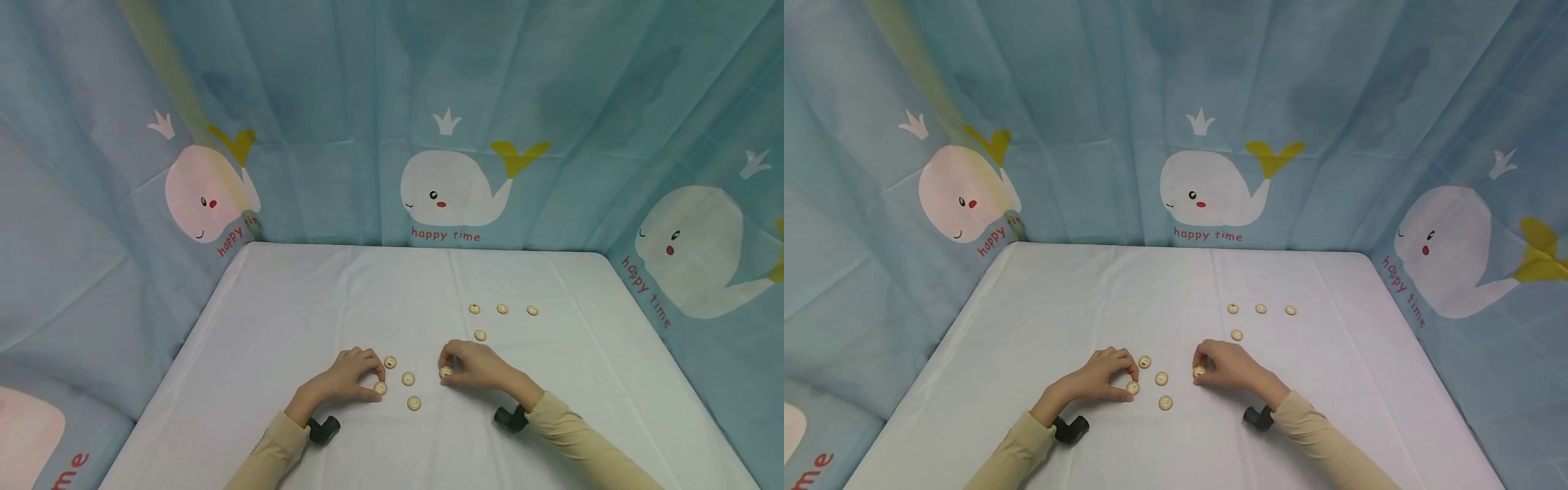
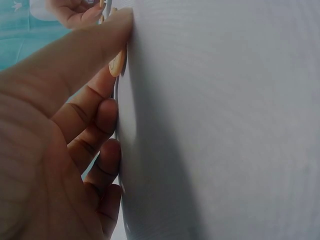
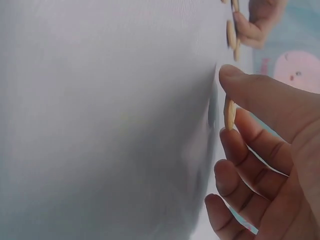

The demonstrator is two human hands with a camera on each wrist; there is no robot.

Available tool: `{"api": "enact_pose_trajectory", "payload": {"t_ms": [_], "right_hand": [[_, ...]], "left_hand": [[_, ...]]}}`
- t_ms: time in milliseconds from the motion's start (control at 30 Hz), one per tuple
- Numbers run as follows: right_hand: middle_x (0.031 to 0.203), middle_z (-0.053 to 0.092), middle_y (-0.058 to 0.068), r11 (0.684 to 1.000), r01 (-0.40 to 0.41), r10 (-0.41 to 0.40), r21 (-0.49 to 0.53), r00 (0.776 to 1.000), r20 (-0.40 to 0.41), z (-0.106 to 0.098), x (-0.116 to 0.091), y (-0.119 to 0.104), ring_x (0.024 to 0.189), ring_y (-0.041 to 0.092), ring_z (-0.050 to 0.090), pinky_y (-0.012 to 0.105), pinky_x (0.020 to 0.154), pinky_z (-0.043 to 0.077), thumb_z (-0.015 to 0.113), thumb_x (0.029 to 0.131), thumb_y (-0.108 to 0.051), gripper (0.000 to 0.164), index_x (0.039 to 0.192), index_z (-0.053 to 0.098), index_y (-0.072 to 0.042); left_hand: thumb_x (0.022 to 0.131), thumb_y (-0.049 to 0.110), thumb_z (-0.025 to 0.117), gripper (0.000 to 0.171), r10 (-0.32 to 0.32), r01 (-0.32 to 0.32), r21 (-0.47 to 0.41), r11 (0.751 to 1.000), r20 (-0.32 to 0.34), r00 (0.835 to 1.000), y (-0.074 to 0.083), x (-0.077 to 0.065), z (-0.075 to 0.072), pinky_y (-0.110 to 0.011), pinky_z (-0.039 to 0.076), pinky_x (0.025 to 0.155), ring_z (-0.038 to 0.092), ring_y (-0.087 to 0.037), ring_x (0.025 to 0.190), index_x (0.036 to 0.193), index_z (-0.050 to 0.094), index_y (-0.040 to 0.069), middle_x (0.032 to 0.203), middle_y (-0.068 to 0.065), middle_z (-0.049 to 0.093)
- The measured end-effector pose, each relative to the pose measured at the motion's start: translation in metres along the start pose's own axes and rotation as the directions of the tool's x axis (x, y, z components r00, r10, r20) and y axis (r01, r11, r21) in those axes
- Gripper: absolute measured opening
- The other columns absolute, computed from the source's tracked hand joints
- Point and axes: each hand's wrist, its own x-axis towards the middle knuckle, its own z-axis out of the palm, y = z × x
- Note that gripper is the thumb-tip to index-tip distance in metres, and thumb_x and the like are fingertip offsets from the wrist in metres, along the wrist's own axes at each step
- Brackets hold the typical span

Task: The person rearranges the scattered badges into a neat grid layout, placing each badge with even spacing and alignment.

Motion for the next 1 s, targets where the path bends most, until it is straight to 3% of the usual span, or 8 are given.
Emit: {"api": "enact_pose_trajectory", "payload": {"t_ms": [700, 1000], "right_hand": [[0.082, 0.057, -0.012, 0.99, -0.138, 0.136, -0.002, 0.98, -0.148, -0.026, -0.023, 0.04, 0.069, 0.004, 0.047, 0.024, 0.062, 0.041, 0.078, 0.073, -0.031, 0.022, 0.085, 0.062, -0.023], [0.081, 0.058, -0.009, 0.972, -0.237, 0.233, 0.0, 0.955, -0.182, -0.034, -0.033, 0.064, 0.066, 0.006, 0.046, 0.023, 0.058, 0.038, 0.077, 0.074, -0.03, 0.022, 0.086, 0.062, -0.02]], "left_hand": [[0.074, 0.036, 0.076, 0.025, -0.006, 0.006, -0.004, 1.0, 0.005, 1.0, -0.004, 0.001, 0.002, -0.046, 0.027, 0.093, 0.037, -0.007, 0.087, 0.091, 0.059, 0.027, 0.098, 0.011, 0.053], [0.074, 0.036, 0.076, 0.025, -0.011, 0.011, -0.004, 1.0, 0.006, 1.0, -0.004, 0.001, 0.002, -0.047, 0.027, 0.093, 0.038, -0.007, 0.089, 0.09, 0.059, 0.027, 0.098, 0.012, 0.051]]}}
